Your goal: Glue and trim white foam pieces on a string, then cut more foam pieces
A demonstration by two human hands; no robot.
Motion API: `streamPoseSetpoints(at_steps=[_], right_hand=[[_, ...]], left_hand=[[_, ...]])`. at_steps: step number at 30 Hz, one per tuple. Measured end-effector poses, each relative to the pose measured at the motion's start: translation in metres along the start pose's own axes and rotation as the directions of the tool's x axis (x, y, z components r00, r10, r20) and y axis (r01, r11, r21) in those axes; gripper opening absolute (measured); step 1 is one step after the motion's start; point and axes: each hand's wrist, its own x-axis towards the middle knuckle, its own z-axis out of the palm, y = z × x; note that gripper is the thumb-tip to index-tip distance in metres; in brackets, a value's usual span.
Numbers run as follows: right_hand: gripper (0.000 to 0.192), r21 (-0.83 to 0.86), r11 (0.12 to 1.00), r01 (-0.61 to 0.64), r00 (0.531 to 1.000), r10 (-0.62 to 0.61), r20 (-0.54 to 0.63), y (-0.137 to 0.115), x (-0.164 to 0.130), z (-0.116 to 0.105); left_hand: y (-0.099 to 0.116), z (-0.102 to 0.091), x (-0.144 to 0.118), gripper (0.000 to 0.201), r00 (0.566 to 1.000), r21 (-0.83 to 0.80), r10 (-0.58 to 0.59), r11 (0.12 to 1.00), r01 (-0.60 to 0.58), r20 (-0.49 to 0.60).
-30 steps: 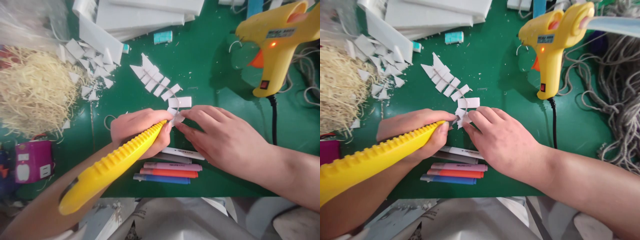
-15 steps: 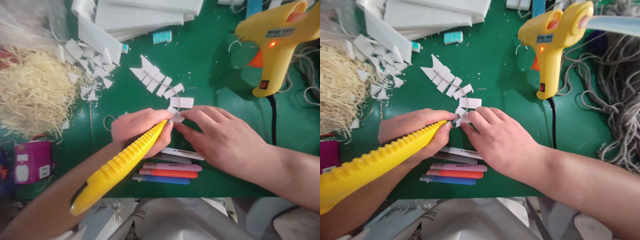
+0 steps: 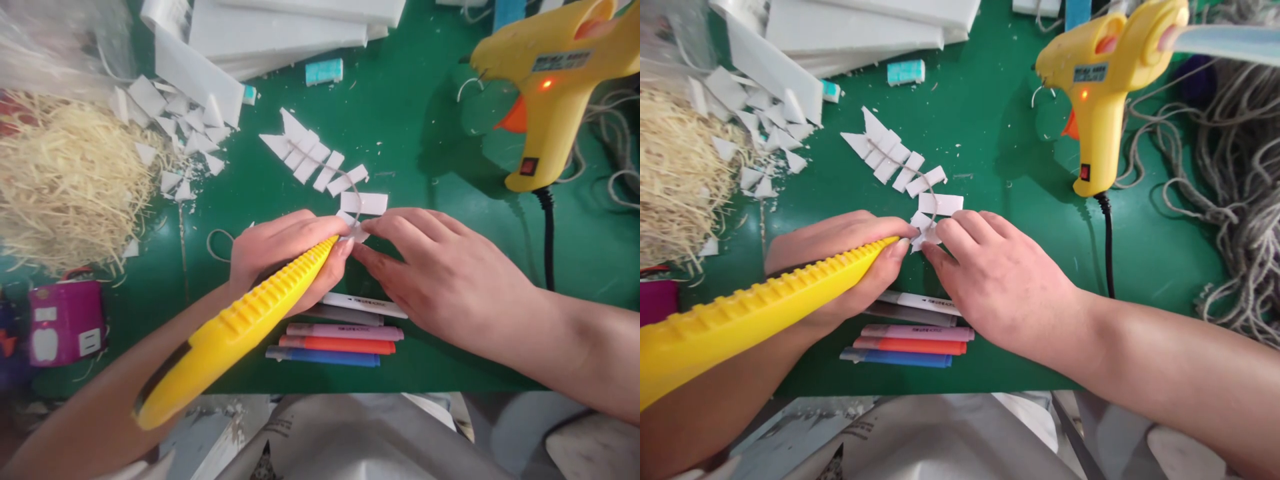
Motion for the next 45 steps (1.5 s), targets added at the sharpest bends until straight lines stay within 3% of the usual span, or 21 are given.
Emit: streamPoseSetpoints(at_steps=[12, 38, 43, 45], right_hand=[[0.033, 0.007, 1.000, -0.029, 1.000, 0.029, 0.004, -0.0016, -0.0007, -0.0004], [0.034, -0.030, 1.000, 0.003, 1.000, -0.003, -0.011, 0.0001, 0.0003, 0.0006], [0.032, -0.030, 1.000, 0.000, 1.000, 0.000, -0.011, 0.0001, 0.0003, -0.0002], [0.031, -0.025, 1.000, 0.000, 1.000, -0.001, -0.014, -0.0001, 0.0001, -0.0004]], left_hand=[[-0.0040, -0.0009, -0.0039, 0.023, 0.997, -0.013, 0.017, 1.000, -0.018, -0.072], [-0.0047, 0.0021, -0.0011, 0.028, 1.000, -0.011, 0.009, 1.000, -0.009, 0.010], [-0.0092, 0.0074, -0.0032, 0.028, 0.994, -0.032, 0.039, 0.999, -0.043, -0.103], [-0.0088, 0.0058, -0.0032, 0.028, 0.995, -0.031, 0.038, 0.999, -0.041, -0.088]])
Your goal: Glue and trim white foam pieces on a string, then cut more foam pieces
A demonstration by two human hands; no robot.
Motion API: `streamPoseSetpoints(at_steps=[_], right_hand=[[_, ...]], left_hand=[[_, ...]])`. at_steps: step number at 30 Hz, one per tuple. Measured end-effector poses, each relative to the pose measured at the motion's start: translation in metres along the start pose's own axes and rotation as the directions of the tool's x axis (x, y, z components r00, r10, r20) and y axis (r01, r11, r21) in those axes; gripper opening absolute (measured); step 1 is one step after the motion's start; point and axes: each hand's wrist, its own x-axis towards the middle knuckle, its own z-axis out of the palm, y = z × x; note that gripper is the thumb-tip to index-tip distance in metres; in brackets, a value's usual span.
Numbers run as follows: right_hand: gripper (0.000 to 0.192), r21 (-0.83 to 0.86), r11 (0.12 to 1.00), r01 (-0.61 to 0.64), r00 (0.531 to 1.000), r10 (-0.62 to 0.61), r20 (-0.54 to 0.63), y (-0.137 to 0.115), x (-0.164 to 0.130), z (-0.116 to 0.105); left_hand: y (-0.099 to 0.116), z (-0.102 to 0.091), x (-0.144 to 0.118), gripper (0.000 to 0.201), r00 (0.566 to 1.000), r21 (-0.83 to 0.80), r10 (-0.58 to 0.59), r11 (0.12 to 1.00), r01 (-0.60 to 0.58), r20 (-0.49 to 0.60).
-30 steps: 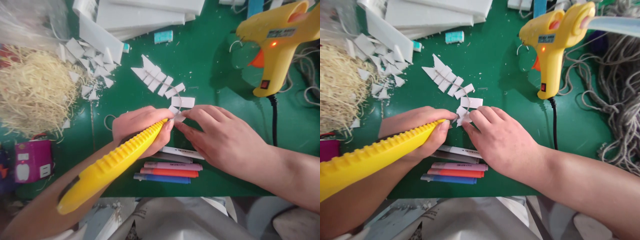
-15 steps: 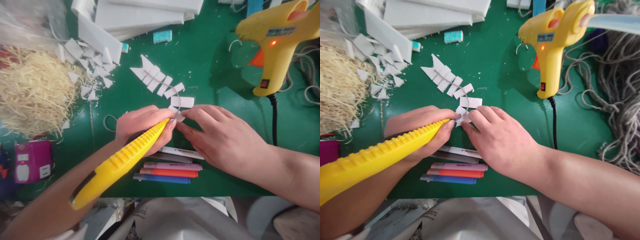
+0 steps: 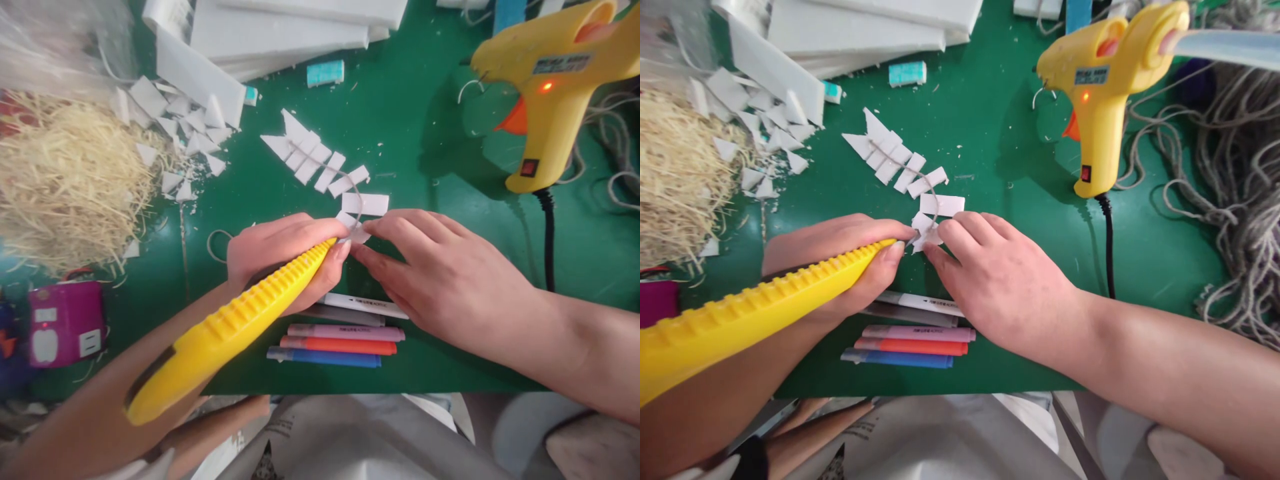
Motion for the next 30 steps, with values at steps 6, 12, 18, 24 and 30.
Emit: streamPoseSetpoints(at_steps=[6, 12, 18, 24, 30], right_hand=[[0.032, 0.021, 1.000, -0.006, 1.000, 0.006, -0.008, 0.000, 0.000, 0.000], [0.032, 0.029, 1.000, 0.006, 1.000, -0.006, 0.016, 0.001, 0.001, -0.001], [0.032, 0.024, 1.000, 0.004, 1.000, -0.004, 0.010, 0.000, -0.001, -0.002], [0.028, 0.015, 0.998, 0.068, 0.998, -0.068, -0.014, 0.003, -0.005, -0.004], [0.030, 0.019, 0.998, 0.059, 0.998, -0.059, -0.013, 0.002, -0.004, -0.002]], left_hand=[[0.000, 0.000, -0.002, 0.028, 1.000, 0.003, -0.001, 1.000, 0.001, 0.004], [0.001, 0.001, -0.003, 0.029, 0.994, -0.010, -0.112, 0.994, 0.112, -0.017], [0.007, -0.012, -0.001, 0.029, 0.988, 0.023, -0.135, 0.991, 0.134, 0.075], [0.003, -0.003, -0.003, 0.033, 0.988, 0.030, -0.150, 0.988, 0.149, 0.036], [0.003, -0.003, -0.004, 0.034, 0.991, 0.029, -0.130, 0.991, 0.129, 0.035]])
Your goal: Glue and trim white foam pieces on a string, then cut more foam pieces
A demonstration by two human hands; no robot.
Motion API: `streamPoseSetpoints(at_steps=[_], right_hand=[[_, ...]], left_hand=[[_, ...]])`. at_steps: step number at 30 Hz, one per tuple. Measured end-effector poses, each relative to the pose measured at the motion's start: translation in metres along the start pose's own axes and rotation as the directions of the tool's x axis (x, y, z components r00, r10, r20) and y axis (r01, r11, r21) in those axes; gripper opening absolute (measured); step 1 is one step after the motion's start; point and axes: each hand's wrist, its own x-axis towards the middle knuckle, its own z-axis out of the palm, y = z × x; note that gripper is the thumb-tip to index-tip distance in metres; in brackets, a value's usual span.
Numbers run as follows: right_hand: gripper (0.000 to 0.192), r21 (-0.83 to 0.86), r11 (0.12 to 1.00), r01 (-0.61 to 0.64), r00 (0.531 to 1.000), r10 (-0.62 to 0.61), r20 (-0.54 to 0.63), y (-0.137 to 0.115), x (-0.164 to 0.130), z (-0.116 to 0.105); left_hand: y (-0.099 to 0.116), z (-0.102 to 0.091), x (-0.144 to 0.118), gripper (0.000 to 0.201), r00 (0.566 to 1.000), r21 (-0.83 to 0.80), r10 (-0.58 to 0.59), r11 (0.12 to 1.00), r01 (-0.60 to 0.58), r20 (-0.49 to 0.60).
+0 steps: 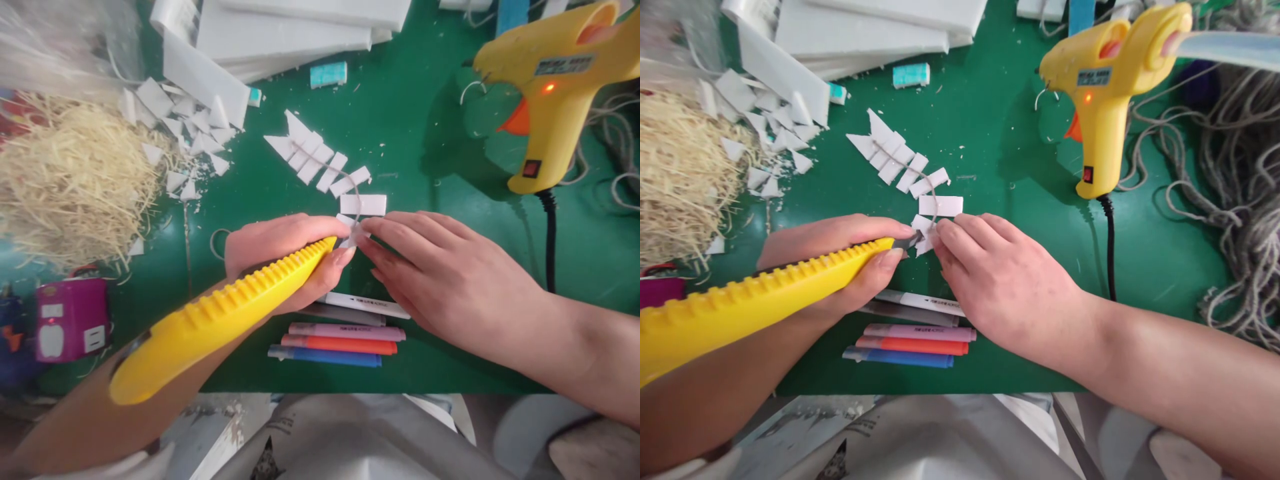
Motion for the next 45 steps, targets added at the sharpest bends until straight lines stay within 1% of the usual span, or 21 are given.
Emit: streamPoseSetpoints(at_steps=[2, 3, 5, 9, 11, 15, 16, 19, 21, 24, 26, 28, 32, 35, 39, 45], right_hand=[[0.029, 0.010, 1.000, 0.003, 1.000, -0.003, 0.005, 0.000, 0.000, 0.000], [0.029, 0.014, 1.000, 0.003, 1.000, -0.003, 0.009, -0.001, 0.000, -0.001], [0.029, 0.010, 1.000, -0.004, 1.000, 0.003, 0.015, -0.001, 0.000, -0.001], [0.033, -0.012, 1.000, -0.023, 0.999, 0.024, 0.033, -0.002, 0.001, -0.001], [0.034, -0.012, 1.000, -0.018, 0.999, 0.018, 0.046, -0.002, 0.000, -0.002], [0.034, -0.009, 1.000, -0.014, 0.999, 0.014, 0.045, -0.001, 0.000, -0.002], [0.034, -0.006, 1.000, -0.015, 0.999, 0.015, 0.044, -0.001, 0.000, -0.002], [0.033, 0.009, 1.000, -0.026, 0.999, 0.025, 0.039, -0.001, 0.001, -0.001], [0.033, 0.014, 1.000, -0.028, 0.999, 0.028, 0.031, -0.001, 0.001, -0.001], [0.032, 0.010, 1.000, -0.025, 0.999, 0.025, 0.022, -0.001, 0.001, 0.000], [0.033, 0.002, 1.000, -0.022, 0.999, 0.022, 0.023, -0.001, 0.001, 0.000], [0.033, -0.008, 1.000, -0.022, 0.999, 0.022, 0.026, -0.001, 0.001, 0.000], [0.031, -0.022, 0.999, -0.039, 0.999, 0.039, 0.012, -0.002, 0.000, 0.000], [0.031, -0.012, 0.999, -0.031, 0.999, 0.031, 0.024, -0.001, -0.001, 0.000], [0.031, 0.020, 0.999, -0.030, 0.999, 0.029, 0.031, 0.000, -0.001, 0.000], [0.030, 0.000, 0.999, -0.040, 0.999, 0.040, 0.013, -0.001, 0.001, 0.000]], left_hand=[[0.004, -0.004, 0.000, 0.034, 0.996, 0.022, -0.051, 0.999, 0.049, 0.073], [0.005, -0.005, 0.000, 0.033, 0.994, 0.026, -0.059, 0.998, 0.057, 0.091], [0.006, -0.005, 0.000, 0.033, 0.997, 0.014, -0.045, 0.999, 0.044, 0.067], [0.001, 0.000, 0.000, 0.034, 1.000, -0.012, 0.007, 1.000, -0.008, -0.024], [-0.002, -0.001, 0.000, 0.036, 1.000, -0.011, 0.021, 1.000, -0.022, -0.011], [-0.004, -0.006, 0.002, 0.037, 0.999, 0.002, 0.011, 1.000, -0.011, 0.037], [-0.004, -0.006, 0.002, 0.037, 0.999, -0.003, 0.014, 1.000, -0.014, 0.034], [-0.002, -0.003, 0.002, 0.040, 0.999, -0.040, 0.045, 0.998, -0.046, -0.021], [-0.001, 0.001, 0.002, 0.041, 0.999, -0.044, 0.035, 0.998, -0.037, -0.042], [-0.001, 0.004, 0.000, 0.046, 1.000, -0.007, 0.009, 1.000, -0.009, -0.018], [-0.002, 0.005, 0.000, 0.051, 0.998, 0.005, 0.035, 0.999, -0.035, -0.044], [-0.002, 0.004, -0.001, 0.054, 0.998, 0.006, 0.051, 0.999, -0.051, -0.041], [0.000, 0.000, -0.003, 0.047, 0.998, 0.011, 0.011, 1.000, -0.011, 0.057], [0.002, -0.002, -0.004, 0.045, 0.999, 0.017, 0.015, 1.000, -0.016, 0.046], [0.002, -0.003, -0.006, 0.042, 0.998, 0.030, 0.026, 0.999, -0.028, 0.060], [0.000, 0.001, -0.008, 0.043, 0.998, 0.042, 0.047, 0.998, -0.049, 0.031]])
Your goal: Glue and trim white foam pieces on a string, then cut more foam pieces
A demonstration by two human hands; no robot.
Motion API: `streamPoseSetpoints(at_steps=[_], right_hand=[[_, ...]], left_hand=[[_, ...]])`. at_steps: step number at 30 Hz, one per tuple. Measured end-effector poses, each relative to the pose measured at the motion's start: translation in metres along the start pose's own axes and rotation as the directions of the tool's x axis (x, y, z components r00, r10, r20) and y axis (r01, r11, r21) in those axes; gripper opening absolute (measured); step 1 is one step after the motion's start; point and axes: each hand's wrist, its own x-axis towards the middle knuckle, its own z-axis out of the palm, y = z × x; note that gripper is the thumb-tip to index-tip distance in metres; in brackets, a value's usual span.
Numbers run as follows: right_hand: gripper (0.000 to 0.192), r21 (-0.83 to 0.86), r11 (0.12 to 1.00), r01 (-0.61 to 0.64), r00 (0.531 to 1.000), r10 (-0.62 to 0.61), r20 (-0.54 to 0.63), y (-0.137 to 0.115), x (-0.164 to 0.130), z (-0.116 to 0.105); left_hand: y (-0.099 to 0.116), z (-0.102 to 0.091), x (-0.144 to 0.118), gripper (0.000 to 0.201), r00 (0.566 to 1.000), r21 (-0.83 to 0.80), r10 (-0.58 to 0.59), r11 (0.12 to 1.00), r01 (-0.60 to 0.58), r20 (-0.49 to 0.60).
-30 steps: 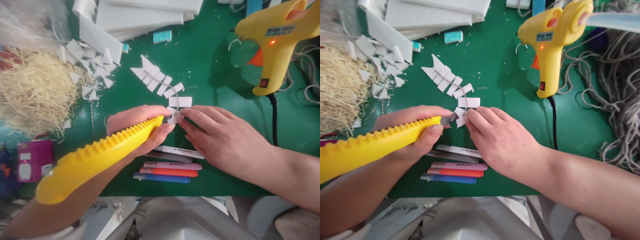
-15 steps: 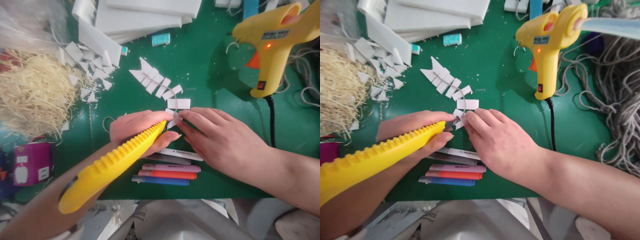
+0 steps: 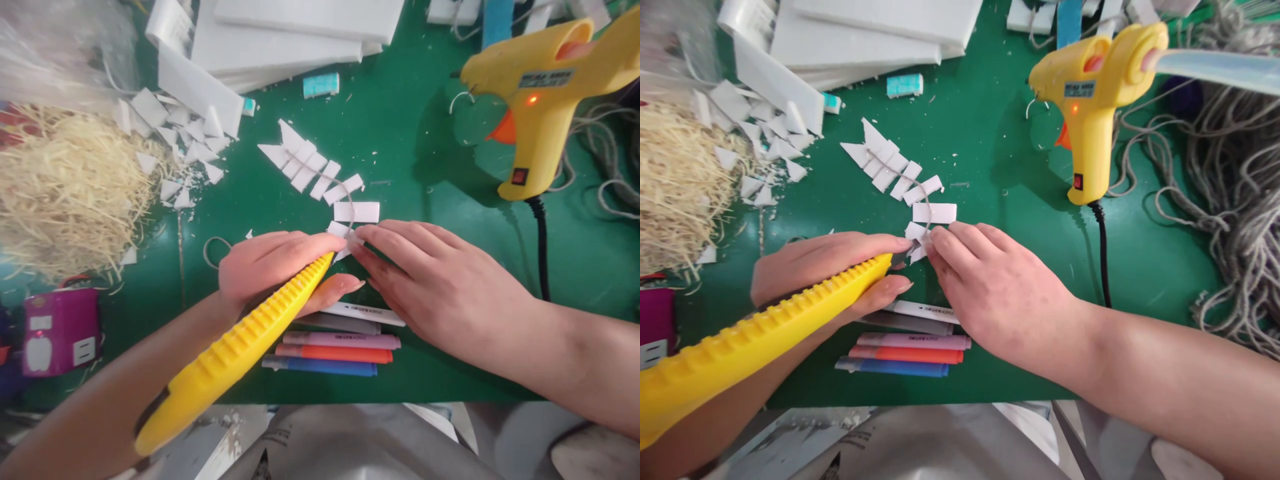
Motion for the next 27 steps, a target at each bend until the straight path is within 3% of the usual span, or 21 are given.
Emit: streamPoseSetpoints(at_steps=[4, 9, 12, 14, 18, 24, 27], right_hand=[[0.030, -0.002, 1.000, 0.007, 1.000, -0.007, 0.005, 0.000, 0.000, 0.000], [0.031, -0.008, 1.000, -0.003, 1.000, 0.003, 0.018, 0.000, 0.000, 0.000], [0.031, -0.009, 1.000, -0.006, 1.000, 0.007, 0.023, -0.001, 0.000, 0.001], [0.030, -0.009, 1.000, -0.007, 1.000, 0.008, 0.016, -0.002, 0.000, 0.001], [0.029, -0.005, 1.000, -0.001, 1.000, 0.001, 0.001, -0.002, 0.001, 0.002], [0.033, -0.045, 0.999, -0.010, 1.000, 0.010, 0.009, -0.003, 0.001, 0.001], [0.032, -0.033, 0.999, -0.018, 1.000, 0.018, 0.007, -0.003, 0.002, 0.000]], left_hand=[[-0.004, -0.002, 0.005, 0.040, 0.997, -0.007, 0.083, 0.997, -0.083, -0.005], [-0.008, -0.004, 0.010, 0.033, 0.981, -0.008, 0.149, 0.989, -0.150, 0.126], [-0.006, 0.004, 0.008, 0.034, 0.981, 0.000, 0.182, 0.983, -0.182, -0.062], [-0.005, 0.006, 0.007, 0.031, 0.973, 0.006, 0.202, 0.979, -0.202, -0.110], [-0.001, -0.001, 0.013, 0.021, 0.964, -0.008, 0.263, 0.965, -0.263, 0.040], [0.001, -0.007, 0.019, 0.025, 0.975, -0.079, 0.178, 0.983, -0.168, 0.134], [0.000, -0.005, 0.018, 0.024, 0.969, -0.058, 0.219, 0.975, -0.214, 0.113]])
